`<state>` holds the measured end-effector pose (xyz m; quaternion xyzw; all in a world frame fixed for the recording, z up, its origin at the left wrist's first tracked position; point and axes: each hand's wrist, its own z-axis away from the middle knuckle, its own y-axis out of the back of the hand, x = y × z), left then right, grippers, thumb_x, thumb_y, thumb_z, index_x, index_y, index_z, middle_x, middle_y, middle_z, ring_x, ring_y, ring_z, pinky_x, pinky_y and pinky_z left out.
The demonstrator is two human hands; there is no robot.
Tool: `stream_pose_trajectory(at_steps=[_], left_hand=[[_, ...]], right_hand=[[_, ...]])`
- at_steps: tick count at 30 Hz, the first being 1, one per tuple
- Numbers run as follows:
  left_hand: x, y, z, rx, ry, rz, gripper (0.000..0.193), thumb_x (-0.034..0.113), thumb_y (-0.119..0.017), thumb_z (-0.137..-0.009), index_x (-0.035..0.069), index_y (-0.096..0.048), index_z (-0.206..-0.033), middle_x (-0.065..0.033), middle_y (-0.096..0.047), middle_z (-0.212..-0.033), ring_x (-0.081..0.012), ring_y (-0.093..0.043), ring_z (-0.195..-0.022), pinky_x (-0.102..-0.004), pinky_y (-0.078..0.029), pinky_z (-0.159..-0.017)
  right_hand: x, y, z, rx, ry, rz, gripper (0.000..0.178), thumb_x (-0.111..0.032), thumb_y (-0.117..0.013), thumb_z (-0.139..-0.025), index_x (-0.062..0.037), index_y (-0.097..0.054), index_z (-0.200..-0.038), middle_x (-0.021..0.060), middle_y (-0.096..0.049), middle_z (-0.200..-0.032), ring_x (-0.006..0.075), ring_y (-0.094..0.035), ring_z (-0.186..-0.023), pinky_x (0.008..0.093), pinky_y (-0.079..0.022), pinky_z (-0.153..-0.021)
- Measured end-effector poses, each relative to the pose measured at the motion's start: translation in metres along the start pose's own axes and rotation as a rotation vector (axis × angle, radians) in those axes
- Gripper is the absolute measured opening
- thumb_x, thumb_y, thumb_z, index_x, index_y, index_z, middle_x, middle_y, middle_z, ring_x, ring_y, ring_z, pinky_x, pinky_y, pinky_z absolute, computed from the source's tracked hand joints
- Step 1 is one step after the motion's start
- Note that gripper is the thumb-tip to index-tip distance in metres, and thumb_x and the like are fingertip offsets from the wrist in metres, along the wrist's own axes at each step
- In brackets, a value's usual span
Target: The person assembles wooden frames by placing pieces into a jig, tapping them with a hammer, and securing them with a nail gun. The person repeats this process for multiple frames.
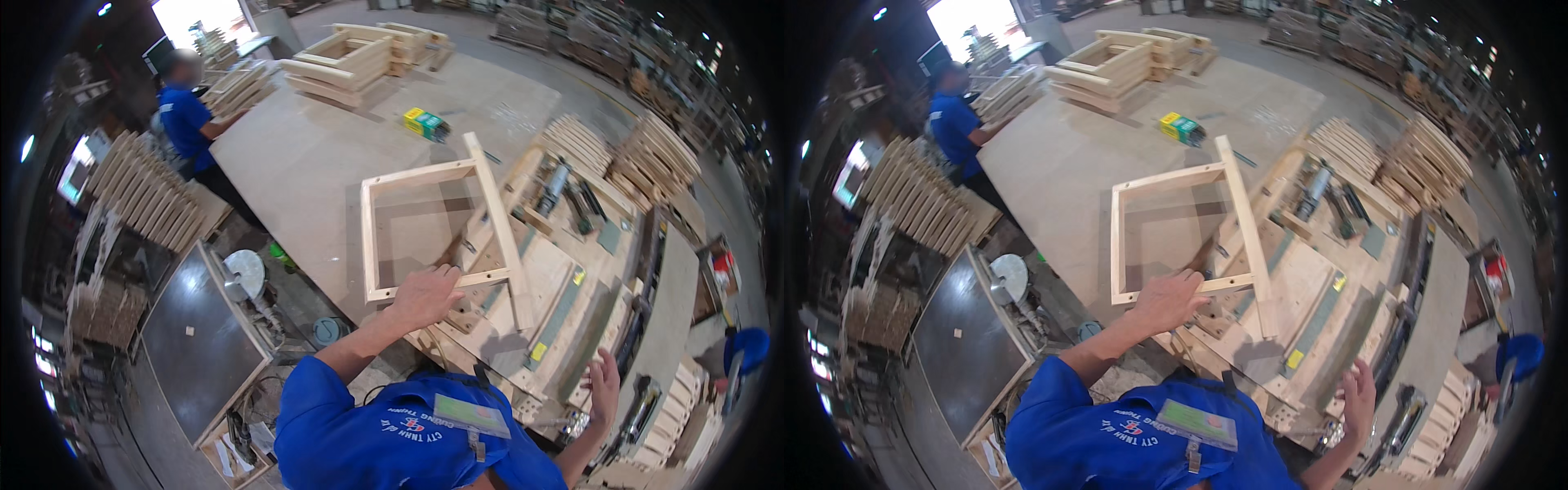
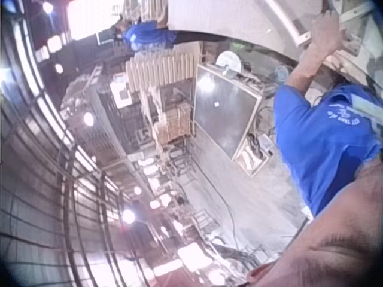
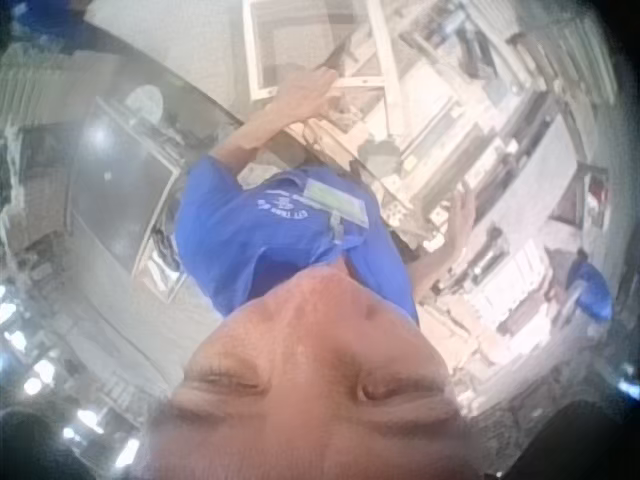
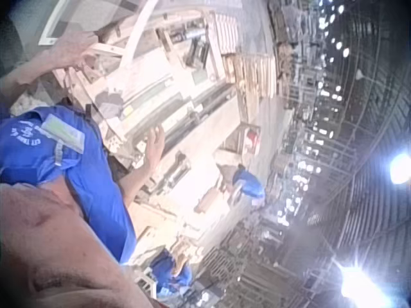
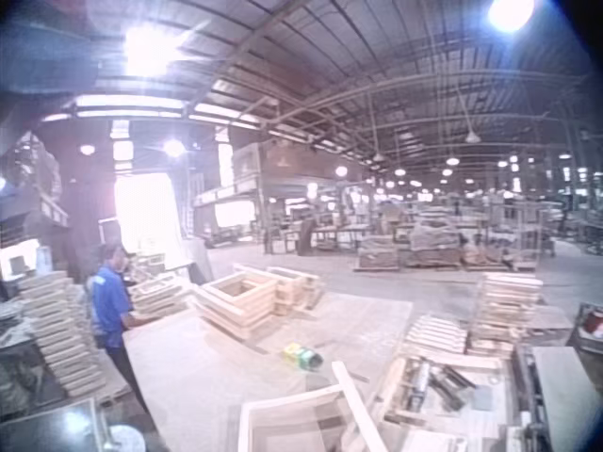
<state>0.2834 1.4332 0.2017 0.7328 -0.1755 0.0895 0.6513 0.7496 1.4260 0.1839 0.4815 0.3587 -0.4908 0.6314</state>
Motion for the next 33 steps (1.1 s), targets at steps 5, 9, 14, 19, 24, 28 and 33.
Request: stream_pose_trajectory(at_steps=[5, 9, 14, 19, 24, 28, 33], left_hand=[[-0.062, 0.005, 0.034, 0.019, 0.321, -0.058, 0.038, 0.042, -0.066, -0.101, 0.006, -0.061, -0.111, -0.0202, -0.071, -0.108, -0.0380, -0.071, -0.103, -0.0497, -0.057, -0.082], [-0.124, -0.006, 0.027, 0.085, 0.507, -0.191, 0.042, 0.043, -0.067, -0.100, 0.007, -0.063, -0.122, -0.0176, -0.072, -0.111, -0.0388, -0.073, -0.102, -0.0529, -0.057, -0.082], [-0.236, 0.038, -0.017, 0.410, 0.520, -0.536, 0.037, 0.036, -0.074, -0.095, 0.010, -0.068, -0.121, -0.0161, -0.070, -0.117, -0.0361, -0.066, -0.113, -0.0503, -0.052, -0.093], [-0.274, 0.093, -0.049, 0.785, 0.483, -0.616, 0.038, 0.032, -0.074, -0.094, 0.011, -0.069, -0.125, -0.0131, -0.068, -0.120, -0.0363, -0.060, -0.119, -0.0514, -0.045, -0.101], [-0.200, 0.021, -0.067, 0.654, 0.265, -0.268, 0.035, 0.032, -0.071, -0.096, 0.009, -0.070, -0.122, -0.0148, -0.068, -0.119, -0.0365, -0.060, -0.120, -0.0543, -0.046, -0.100], [-0.109, -0.025, -0.082, 0.522, 0.028, 0.030, 0.028, 0.029, -0.069, -0.097, 0.010, -0.073, -0.117, -0.0128, -0.069, -0.120, -0.0346, -0.063, -0.117, -0.0513, -0.050, -0.096], [-0.008, -0.076, -0.058, 0.279, -0.187, 0.252, 0.020, 0.021, -0.071, -0.101, 0.009, -0.075, -0.116, -0.0155, -0.075, -0.116, -0.0347, -0.070, -0.113, -0.0455, -0.054, -0.099]], right_hand=[[0.013, -0.010, -0.005, -0.005, -0.032, -0.003, 0.058, -0.029, -0.071, -0.105, 0.0002, -0.051, -0.150, 0.0046, -0.065, -0.102, 0.0095, -0.063, -0.082, 0.0248, -0.052, -0.064], [0.012, -0.029, -0.012, -0.044, 0.016, 0.077, 0.052, -0.027, -0.070, -0.106, -0.0026, -0.053, -0.149, 0.0032, -0.066, -0.101, 0.0090, -0.061, -0.079, 0.0245, -0.052, -0.063], [0.001, -0.050, -0.008, -0.140, 0.087, 0.183, 0.055, -0.027, -0.071, -0.105, -0.0027, -0.053, -0.150, 0.0013, -0.064, -0.098, 0.0089, -0.060, -0.079, 0.0243, -0.050, -0.064], [0.018, -0.058, 0.018, -0.086, 0.045, 0.194, 0.054, -0.022, -0.070, -0.104, 0.0002, -0.053, -0.151, 0.0033, -0.065, -0.100, 0.0108, -0.061, -0.084, 0.0261, -0.051, -0.071], [0.031, -0.079, 0.058, -0.116, -0.138, 0.226, 0.052, -0.018, -0.070, -0.103, -0.0002, -0.055, -0.149, 0.0076, -0.069, -0.103, 0.0140, -0.066, -0.086, 0.0296, -0.055, -0.074], [0.058, -0.080, 0.090, -0.097, -0.018, 0.339, 0.050, -0.020, -0.073, -0.100, -0.0015, -0.059, -0.145, 0.0116, -0.073, -0.099, 0.0179, -0.069, -0.085, 0.0340, -0.057, -0.078], [0.053, -0.063, 0.133, 0.048, 0.041, 0.351, 0.050, -0.023, -0.071, -0.097, 0.0010, -0.063, -0.139, 0.0211, -0.074, -0.102, 0.0327, -0.074, -0.093, 0.0411, -0.057, -0.081]])
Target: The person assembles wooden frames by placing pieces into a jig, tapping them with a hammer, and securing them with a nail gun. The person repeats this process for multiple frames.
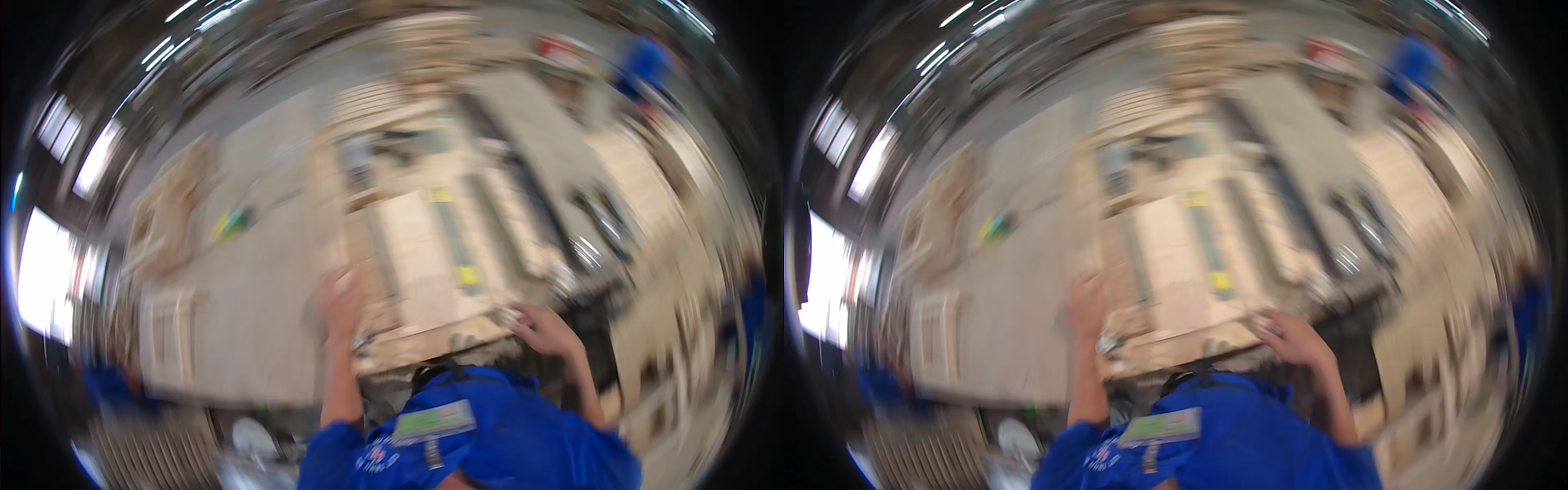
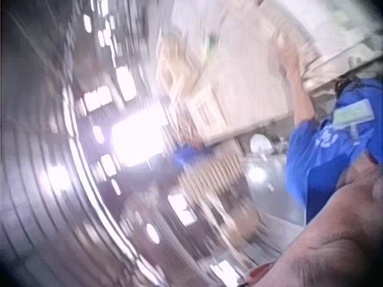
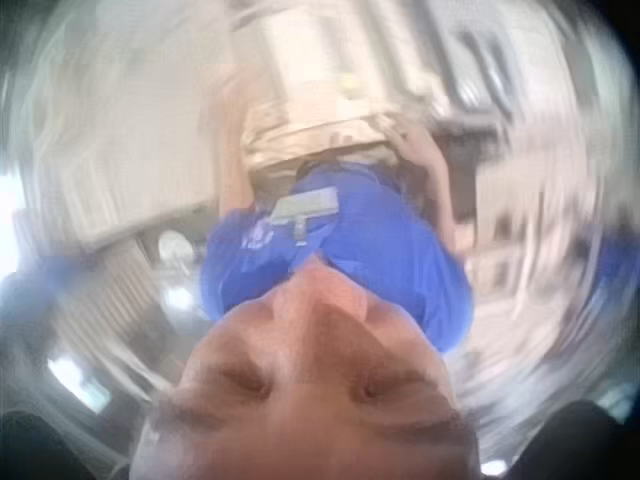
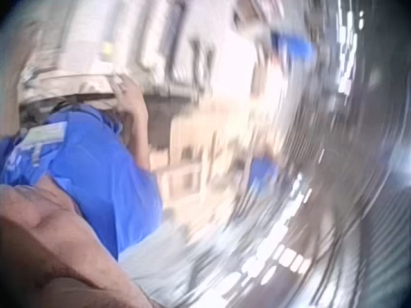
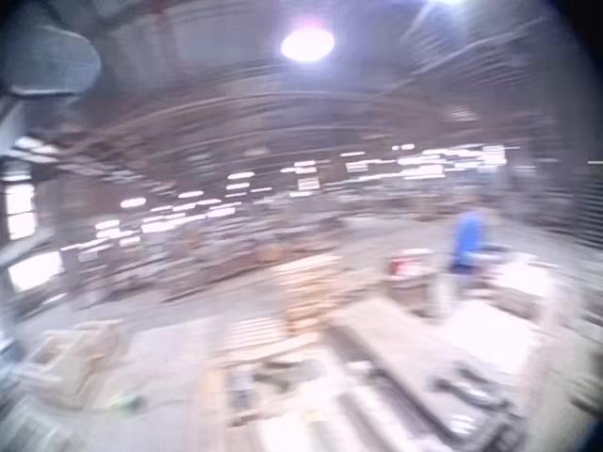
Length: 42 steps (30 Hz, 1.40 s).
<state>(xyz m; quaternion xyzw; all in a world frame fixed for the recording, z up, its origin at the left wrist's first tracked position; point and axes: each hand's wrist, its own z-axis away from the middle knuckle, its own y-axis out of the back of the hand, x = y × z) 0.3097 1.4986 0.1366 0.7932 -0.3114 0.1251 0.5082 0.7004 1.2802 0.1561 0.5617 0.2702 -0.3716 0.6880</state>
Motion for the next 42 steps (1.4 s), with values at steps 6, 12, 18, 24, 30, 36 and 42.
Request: stream_pose_trajectory(at_steps=[6, 12, 18, 24, 30, 36, 42], left_hand=[[0.118, -0.063, 0.022, -0.225, -0.011, 0.184, 0.023, 0.017, -0.068, -0.105, -0.004, -0.075, -0.114, -0.0175, -0.077, -0.109, -0.0326, -0.071, -0.103, -0.0421, -0.056, -0.094], [0.260, -0.130, 0.040, -0.467, -0.373, 0.347, 0.016, 0.011, -0.071, -0.103, -0.004, -0.073, -0.108, -0.0167, -0.075, -0.102, -0.0292, -0.070, -0.094, -0.0396, -0.055, -0.088], [0.354, -0.168, 0.060, -0.621, -0.669, 0.465, 0.011, 0.007, -0.072, -0.099, 0.000, -0.072, -0.107, -0.0161, -0.073, -0.100, -0.0348, -0.070, -0.093, -0.0433, -0.055, -0.084], [0.383, -0.185, 0.083, -0.741, -0.731, 0.491, 0.011, 0.009, -0.074, -0.097, 0.001, -0.073, -0.105, -0.0164, -0.073, -0.096, -0.0366, -0.071, -0.091, -0.0455, -0.055, -0.081], [0.369, -0.180, 0.082, -0.767, -0.720, 0.532, 0.011, 0.011, -0.074, -0.097, 0.003, -0.073, -0.104, -0.0165, -0.074, -0.097, -0.0376, -0.072, -0.091, -0.0454, -0.055, -0.081], [0.357, -0.131, 0.077, -0.750, -0.695, 0.651, 0.012, 0.013, -0.080, -0.092, 0.006, -0.075, -0.101, -0.0133, -0.076, -0.096, -0.0351, -0.073, -0.089, -0.0435, -0.057, -0.079], [0.349, -0.053, 0.051, -0.422, -0.909, 0.907, 0.021, 0.017, -0.086, -0.086, 0.005, -0.075, -0.101, -0.0097, -0.076, -0.099, -0.0299, -0.073, -0.089, -0.0414, -0.057, -0.077]], right_hand=[[0.074, 0.069, 0.106, 0.193, -0.210, -0.019, 0.052, -0.035, -0.068, -0.099, -0.0032, -0.063, -0.140, 0.0189, -0.076, -0.104, 0.0395, -0.072, -0.101, 0.0491, -0.056, -0.090], [0.168, 0.162, 0.282, 0.725, -0.823, 0.007, 0.048, -0.022, -0.065, -0.096, -0.0069, -0.064, -0.142, 0.0219, -0.073, -0.128, 0.0377, -0.069, -0.120, 0.0472, -0.055, -0.103], [0.306, 0.199, 0.441, 0.763, -1.349, 0.742, 0.038, -0.010, -0.076, -0.081, -0.0160, -0.071, -0.118, 0.0121, -0.072, -0.120, 0.0368, -0.068, -0.116, 0.0487, -0.055, -0.096], [0.342, 0.222, 0.472, 0.447, -1.363, 0.588, 0.034, -0.015, -0.075, -0.083, -0.0157, -0.072, -0.117, 0.0120, -0.077, -0.116, 0.0320, -0.072, -0.116, 0.0496, -0.055, -0.096], [0.296, 0.229, 0.469, 0.397, -1.247, 0.726, 0.030, -0.020, -0.074, -0.083, -0.0157, -0.072, -0.113, 0.0142, -0.076, -0.108, 0.0368, -0.075, -0.102, 0.0535, -0.059, -0.084], [0.139, 0.261, 0.383, 0.636, -0.811, 0.644, 0.043, -0.024, -0.081, -0.079, -0.0070, -0.068, -0.117, 0.0225, -0.073, -0.103, 0.0462, -0.069, -0.101, 0.0526, -0.055, -0.090], [0.036, 0.273, 0.234, 0.758, -0.406, 0.470, 0.047, -0.029, -0.071, -0.095, -0.0003, -0.062, -0.130, 0.0201, -0.072, -0.093, 0.0321, -0.071, -0.085, 0.0444, -0.054, -0.081]])
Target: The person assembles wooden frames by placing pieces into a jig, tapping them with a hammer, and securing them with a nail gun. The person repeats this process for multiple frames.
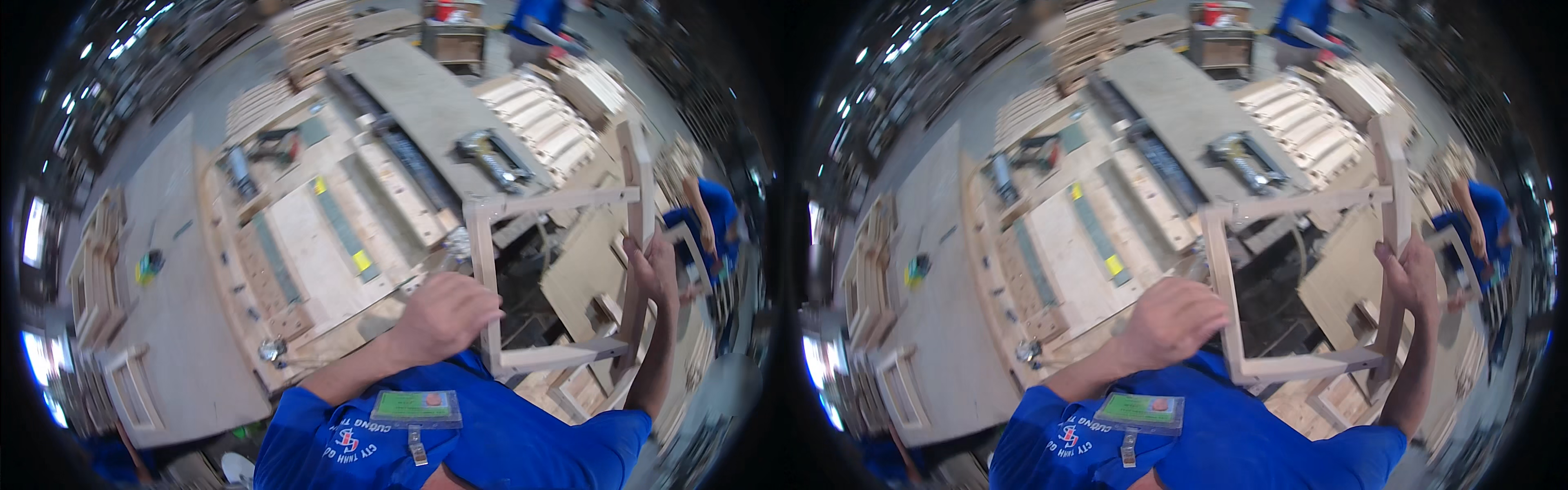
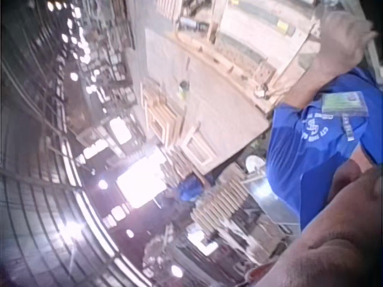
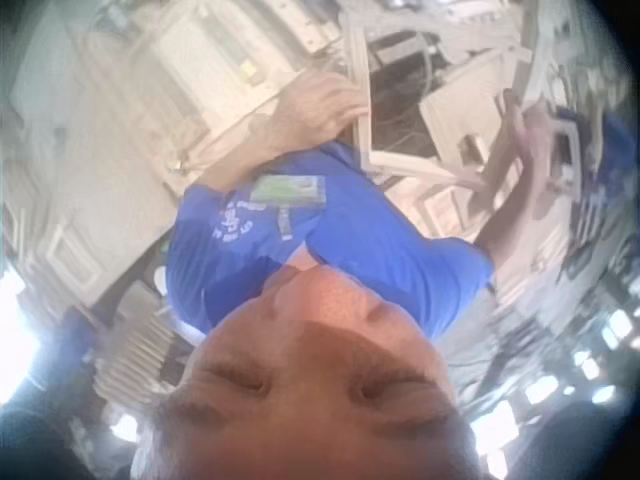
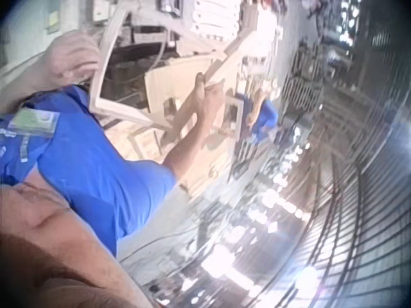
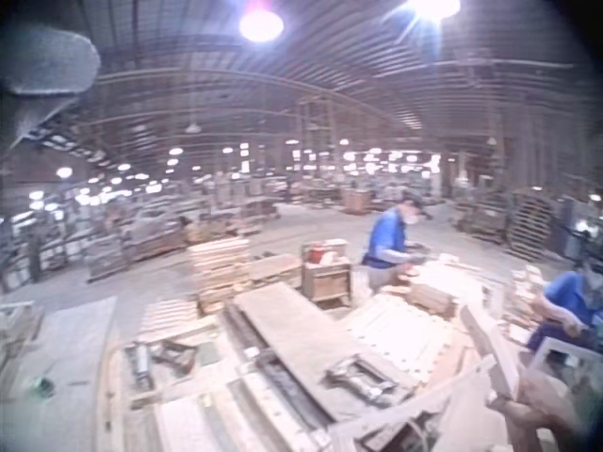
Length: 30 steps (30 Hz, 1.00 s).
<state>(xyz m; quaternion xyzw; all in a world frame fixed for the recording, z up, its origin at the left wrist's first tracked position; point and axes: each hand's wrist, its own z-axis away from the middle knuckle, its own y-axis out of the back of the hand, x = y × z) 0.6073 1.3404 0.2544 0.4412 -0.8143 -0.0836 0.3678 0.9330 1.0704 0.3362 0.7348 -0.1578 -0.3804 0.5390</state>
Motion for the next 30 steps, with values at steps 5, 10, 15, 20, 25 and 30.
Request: stream_pose_trajectory(at_steps=[5, 10, 15, 20, 25, 30], left_hand=[[0.006, 0.040, 0.043, -0.110, 0.073, -0.202, 0.041, 0.034, -0.081, -0.089, 0.006, -0.069, -0.117, -0.0099, -0.070, -0.112, -0.0305, -0.067, -0.108, -0.0448, -0.053, -0.093], [-0.070, 0.055, 0.109, -0.127, 0.345, -0.492, 0.040, 0.031, -0.077, -0.091, 0.007, -0.067, -0.122, -0.0100, -0.068, -0.106, -0.0304, -0.066, -0.103, -0.0434, -0.052, -0.089], [-0.138, 0.084, 0.172, -0.077, 0.563, -0.630, 0.025, 0.025, -0.075, -0.093, 0.009, -0.066, -0.110, -0.0075, -0.068, -0.096, -0.0280, -0.068, -0.094, -0.0444, -0.052, -0.081], [-0.168, 0.107, 0.201, -0.167, 0.757, -0.700, 0.023, 0.024, -0.073, -0.094, 0.010, -0.067, -0.112, -0.0074, -0.068, -0.098, -0.0280, -0.068, -0.095, -0.0440, -0.052, -0.081], [-0.180, 0.117, 0.224, -0.162, 0.893, -0.733, 0.023, 0.024, -0.073, -0.095, 0.011, -0.068, -0.113, -0.0067, -0.068, -0.096, -0.0277, -0.068, -0.095, -0.0445, -0.052, -0.081], [-0.183, 0.116, 0.234, -0.230, 0.976, -0.723, 0.024, 0.022, -0.071, -0.096, 0.009, -0.069, -0.116, -0.0079, -0.070, -0.100, -0.0286, -0.068, -0.097, -0.0444, -0.052, -0.085]], right_hand=[[-0.140, -0.101, -0.101, -0.021, 0.196, -0.106, 0.053, -0.039, -0.069, -0.097, 0.0015, -0.063, -0.131, 0.0205, -0.074, -0.093, 0.0310, -0.072, -0.084, 0.0439, -0.056, -0.080], [-0.241, -0.227, -0.172, -0.142, 0.308, 0.003, 0.072, -0.052, -0.071, -0.093, 0.0085, -0.060, -0.131, 0.0334, -0.074, -0.111, 0.0471, -0.073, -0.111, 0.0521, -0.055, -0.096], [-0.339, -0.326, -0.194, -0.346, 0.273, 0.186, 0.079, -0.057, -0.069, -0.093, 0.0096, -0.056, -0.134, 0.0338, -0.073, -0.118, 0.0476, -0.071, -0.115, 0.0529, -0.055, -0.101], [-0.380, -0.404, -0.208, -0.477, 0.347, 0.200, 0.079, -0.058, -0.067, -0.095, 0.0066, -0.055, -0.138, 0.0312, -0.072, -0.123, 0.0417, -0.074, -0.110, 0.0499, -0.059, -0.096], [-0.411, -0.463, -0.207, -0.675, 0.263, 0.108, 0.076, -0.056, -0.066, -0.096, 0.0076, -0.054, -0.136, 0.0276, -0.076, -0.108, 0.0381, -0.077, -0.073, 0.0457, -0.063, -0.071], [-0.394, -0.512, -0.201, -0.662, 0.284, 0.148, 0.075, -0.055, -0.067, -0.097, 0.0069, -0.054, -0.138, 0.0314, -0.073, -0.122, 0.0439, -0.073, -0.113, 0.0512, -0.058, -0.097]])
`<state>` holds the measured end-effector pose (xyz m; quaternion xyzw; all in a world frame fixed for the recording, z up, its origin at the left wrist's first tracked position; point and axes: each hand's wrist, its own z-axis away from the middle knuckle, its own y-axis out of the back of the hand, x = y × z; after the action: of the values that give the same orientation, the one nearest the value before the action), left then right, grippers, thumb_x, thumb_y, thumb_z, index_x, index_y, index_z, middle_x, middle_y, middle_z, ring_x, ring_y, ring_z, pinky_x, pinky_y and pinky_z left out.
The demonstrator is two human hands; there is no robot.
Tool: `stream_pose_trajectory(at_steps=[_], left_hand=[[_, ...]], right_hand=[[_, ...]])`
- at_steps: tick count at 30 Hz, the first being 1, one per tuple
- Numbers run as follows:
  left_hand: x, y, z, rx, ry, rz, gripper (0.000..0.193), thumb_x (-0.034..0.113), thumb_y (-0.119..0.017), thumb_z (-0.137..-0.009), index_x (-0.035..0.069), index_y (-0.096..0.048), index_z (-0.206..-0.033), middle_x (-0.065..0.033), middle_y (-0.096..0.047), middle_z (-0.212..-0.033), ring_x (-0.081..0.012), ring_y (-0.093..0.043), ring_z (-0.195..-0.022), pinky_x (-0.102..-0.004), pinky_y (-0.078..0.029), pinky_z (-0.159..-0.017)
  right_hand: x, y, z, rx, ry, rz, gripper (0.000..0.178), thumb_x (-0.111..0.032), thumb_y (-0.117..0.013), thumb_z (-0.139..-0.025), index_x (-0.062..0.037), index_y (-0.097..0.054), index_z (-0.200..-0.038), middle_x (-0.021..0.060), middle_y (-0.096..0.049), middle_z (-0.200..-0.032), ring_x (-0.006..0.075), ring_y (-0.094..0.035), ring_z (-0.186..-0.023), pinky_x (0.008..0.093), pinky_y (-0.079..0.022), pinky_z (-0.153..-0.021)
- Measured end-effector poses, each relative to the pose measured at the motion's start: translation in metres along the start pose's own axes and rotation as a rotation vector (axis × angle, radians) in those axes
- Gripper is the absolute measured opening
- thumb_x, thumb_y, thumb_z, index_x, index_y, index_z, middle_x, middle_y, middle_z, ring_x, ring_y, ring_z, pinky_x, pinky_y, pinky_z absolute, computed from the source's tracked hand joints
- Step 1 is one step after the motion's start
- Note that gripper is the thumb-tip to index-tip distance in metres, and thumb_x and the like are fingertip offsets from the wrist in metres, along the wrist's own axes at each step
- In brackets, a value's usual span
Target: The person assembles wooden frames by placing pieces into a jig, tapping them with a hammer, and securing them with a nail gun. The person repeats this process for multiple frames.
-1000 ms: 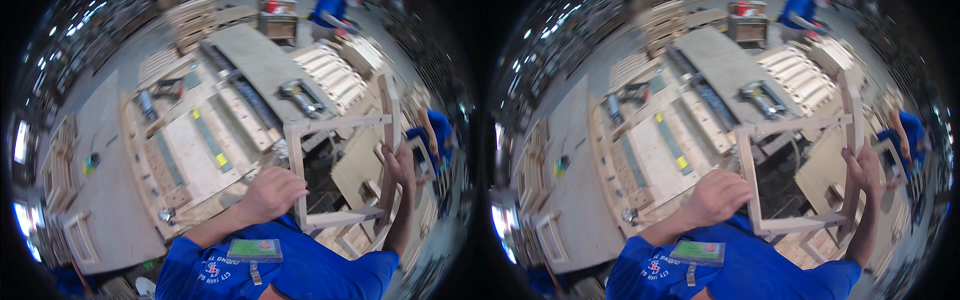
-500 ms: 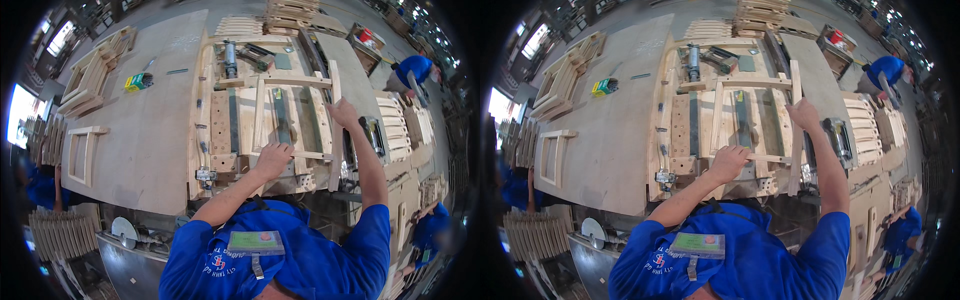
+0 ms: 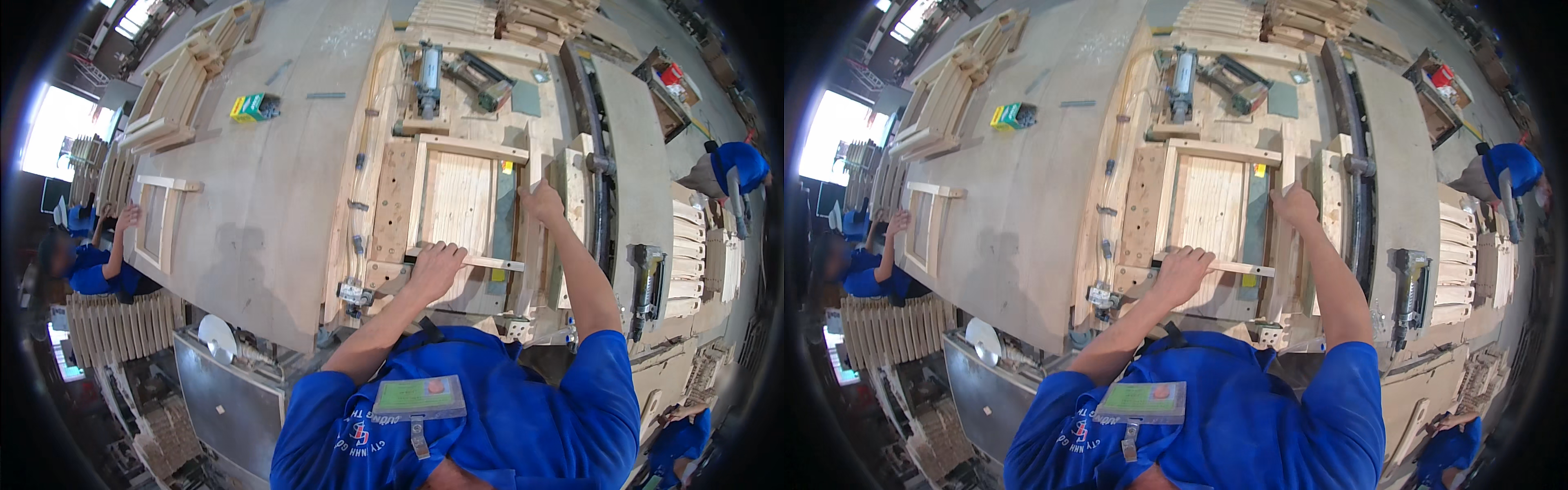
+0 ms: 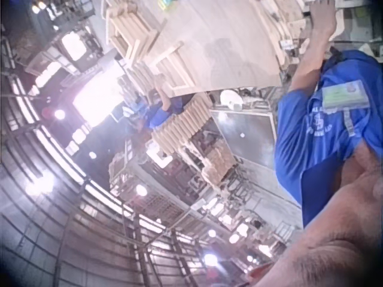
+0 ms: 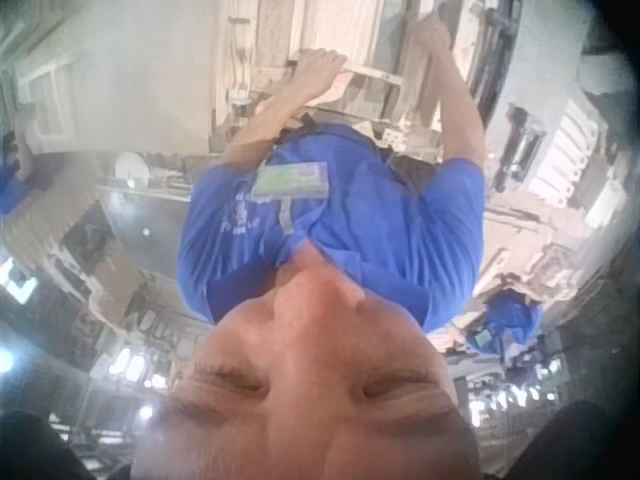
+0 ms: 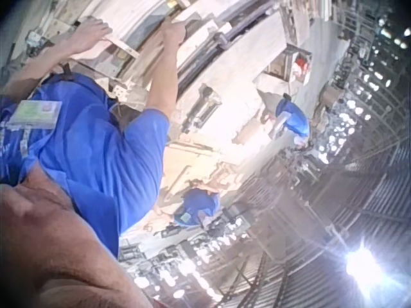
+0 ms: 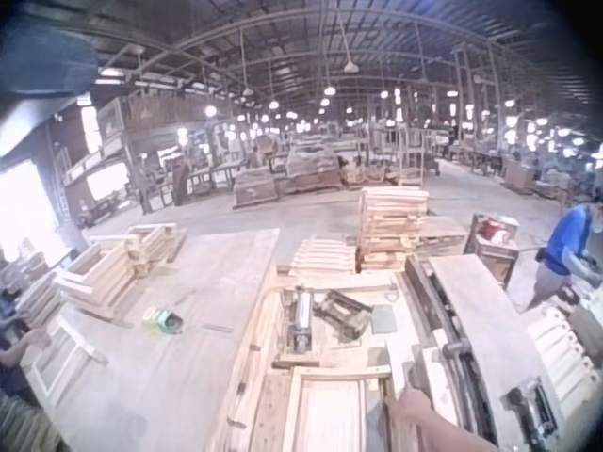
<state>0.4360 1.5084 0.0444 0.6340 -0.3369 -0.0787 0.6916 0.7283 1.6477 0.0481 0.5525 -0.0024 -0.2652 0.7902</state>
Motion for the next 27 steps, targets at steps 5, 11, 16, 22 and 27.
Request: stream_pose_trajectory(at_steps=[5, 11, 16, 22, 27], left_hand=[[0.004, -0.006, 0.005, 0.090, 0.068, 0.104, 0.026, 0.021, -0.072, -0.094, 0.007, -0.071, -0.115, -0.0108, -0.070, -0.101, -0.0311, -0.067, -0.099, -0.0451, -0.052, -0.089], [0.009, -0.010, 0.012, 0.150, 0.111, 0.176, 0.027, 0.019, -0.073, -0.093, 0.006, -0.072, -0.116, -0.0127, -0.070, -0.101, -0.0334, -0.067, -0.099, -0.0465, -0.049, -0.094], [0.008, -0.011, 0.012, 0.121, 0.103, 0.145, 0.026, 0.016, -0.074, -0.093, 0.006, -0.072, -0.117, -0.0130, -0.071, -0.103, -0.0333, -0.067, -0.100, -0.0466, -0.049, -0.094], [-0.003, 0.028, 0.046, 0.282, -0.033, 0.118, 0.029, 0.016, -0.077, -0.091, 0.005, -0.071, -0.117, -0.0126, -0.071, -0.109, -0.0329, -0.068, -0.111, -0.0485, -0.051, -0.101], [-0.036, 0.067, 0.079, 0.496, -0.096, 0.023, 0.025, 0.012, -0.079, -0.089, 0.005, -0.071, -0.111, -0.0112, -0.070, -0.112, -0.0357, -0.065, -0.117, -0.0493, -0.052, -0.106]], right_hand=[[-0.002, -0.007, 0.003, 0.005, -0.025, 0.043, 0.078, -0.059, -0.067, -0.097, 0.0079, -0.053, -0.135, 0.0317, -0.073, -0.122, 0.0478, -0.071, -0.117, 0.0520, -0.056, -0.100], [0.001, -0.020, 0.080, 0.367, 0.422, 0.256, 0.073, -0.042, -0.073, -0.095, 0.0025, -0.048, -0.148, 0.0246, -0.061, -0.135, 0.0395, -0.063, -0.123, 0.0512, -0.052, -0.101], [-0.013, -0.042, 0.161, -0.131, 0.841, 0.220, 0.042, -0.029, -0.075, -0.091, 0.0002, -0.070, -0.122, 0.0198, -0.069, -0.113, 0.0366, -0.066, -0.107, 0.0490, -0.050, -0.095], [-0.013, -0.066, 0.189, 0.053, 0.775, 0.066, 0.039, -0.025, -0.077, -0.090, 0.0013, -0.068, -0.118, 0.0194, -0.068, -0.106, 0.0389, -0.067, -0.104, 0.0489, -0.050, -0.096], [-0.010, -0.068, 0.196, 0.071, 0.758, 0.050, 0.048, -0.024, -0.077, -0.089, 0.0020, -0.066, -0.128, 0.0210, -0.067, -0.118, 0.0395, -0.065, -0.114, 0.0492, -0.049, -0.102]])
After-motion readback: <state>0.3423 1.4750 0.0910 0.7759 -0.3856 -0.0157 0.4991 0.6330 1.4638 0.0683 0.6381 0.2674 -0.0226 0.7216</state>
